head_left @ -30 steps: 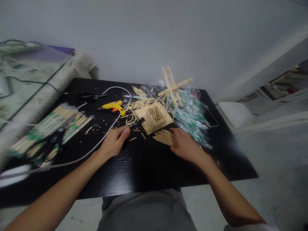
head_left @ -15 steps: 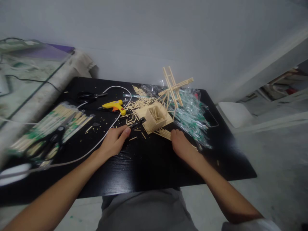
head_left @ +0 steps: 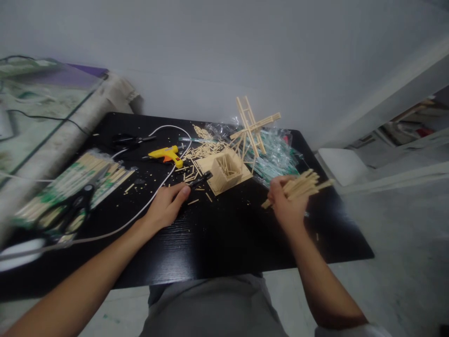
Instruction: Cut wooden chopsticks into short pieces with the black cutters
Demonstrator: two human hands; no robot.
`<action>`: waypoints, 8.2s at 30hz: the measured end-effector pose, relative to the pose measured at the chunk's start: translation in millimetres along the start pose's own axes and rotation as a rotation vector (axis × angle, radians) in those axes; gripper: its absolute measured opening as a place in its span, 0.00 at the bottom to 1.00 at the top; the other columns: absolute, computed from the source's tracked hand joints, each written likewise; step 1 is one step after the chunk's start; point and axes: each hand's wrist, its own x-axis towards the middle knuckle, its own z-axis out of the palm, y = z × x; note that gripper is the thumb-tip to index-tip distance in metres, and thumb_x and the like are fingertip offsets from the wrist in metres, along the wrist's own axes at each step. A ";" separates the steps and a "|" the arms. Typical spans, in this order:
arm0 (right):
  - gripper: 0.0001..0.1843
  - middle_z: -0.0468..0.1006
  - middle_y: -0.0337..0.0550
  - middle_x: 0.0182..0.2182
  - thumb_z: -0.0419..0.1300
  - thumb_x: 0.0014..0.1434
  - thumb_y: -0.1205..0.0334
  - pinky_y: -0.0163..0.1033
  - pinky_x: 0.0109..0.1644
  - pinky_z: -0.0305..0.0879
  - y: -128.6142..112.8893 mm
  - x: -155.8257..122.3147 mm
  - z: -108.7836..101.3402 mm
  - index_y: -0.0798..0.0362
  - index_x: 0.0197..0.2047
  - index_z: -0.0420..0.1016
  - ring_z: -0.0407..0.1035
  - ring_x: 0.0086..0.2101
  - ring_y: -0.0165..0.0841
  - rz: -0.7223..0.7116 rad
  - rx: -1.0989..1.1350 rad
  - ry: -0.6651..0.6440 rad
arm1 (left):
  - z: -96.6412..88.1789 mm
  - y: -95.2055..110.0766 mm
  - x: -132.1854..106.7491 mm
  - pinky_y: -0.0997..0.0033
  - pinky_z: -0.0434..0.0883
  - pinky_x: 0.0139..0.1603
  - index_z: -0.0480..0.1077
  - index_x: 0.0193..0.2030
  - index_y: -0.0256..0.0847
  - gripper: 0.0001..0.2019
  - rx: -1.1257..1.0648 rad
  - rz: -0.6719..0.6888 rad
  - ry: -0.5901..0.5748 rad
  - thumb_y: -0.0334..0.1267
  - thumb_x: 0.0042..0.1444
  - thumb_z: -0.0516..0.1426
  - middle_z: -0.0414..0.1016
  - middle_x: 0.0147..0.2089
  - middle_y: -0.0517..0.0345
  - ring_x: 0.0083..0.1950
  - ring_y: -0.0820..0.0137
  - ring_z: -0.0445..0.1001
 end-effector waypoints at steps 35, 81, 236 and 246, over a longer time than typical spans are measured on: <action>0.22 0.73 0.35 0.20 0.69 0.57 0.42 0.35 0.26 0.67 16.9 11.4 22.0 0.52 0.29 0.73 0.66 0.21 0.28 0.115 0.085 -0.007 | -1.6 -2.9 -0.3 0.70 0.57 0.30 0.64 0.26 0.41 0.26 0.006 0.025 -0.008 0.54 0.70 0.44 0.61 0.21 0.65 0.24 0.73 0.62; 0.22 0.67 0.31 0.17 0.70 0.57 0.45 0.35 0.24 0.62 6.2 -12.6 26.5 0.50 0.26 0.66 0.62 0.18 0.28 0.095 0.058 0.013 | -0.4 19.1 4.5 0.69 0.59 0.33 0.68 0.32 0.40 0.25 0.000 0.034 -0.079 0.56 0.70 0.45 0.65 0.25 0.64 0.27 0.71 0.66; 0.49 0.44 0.64 0.77 0.37 0.73 0.34 0.65 0.76 0.42 54.6 -42.5 -0.6 0.65 0.80 0.39 0.40 0.76 0.54 -0.148 -1.013 -0.632 | 4.7 6.7 1.4 0.69 0.59 0.33 0.68 0.31 0.42 0.24 0.053 0.016 -0.162 0.57 0.69 0.47 0.67 0.24 0.64 0.26 0.70 0.67; 0.50 0.45 0.64 0.77 0.37 0.72 0.33 0.65 0.75 0.42 48.7 -49.3 4.4 0.66 0.80 0.40 0.40 0.76 0.56 -0.148 -1.028 -0.623 | 5.9 8.3 -0.3 0.68 0.62 0.35 0.70 0.33 0.42 0.22 0.092 0.012 -0.178 0.57 0.68 0.48 0.71 0.26 0.61 0.29 0.66 0.72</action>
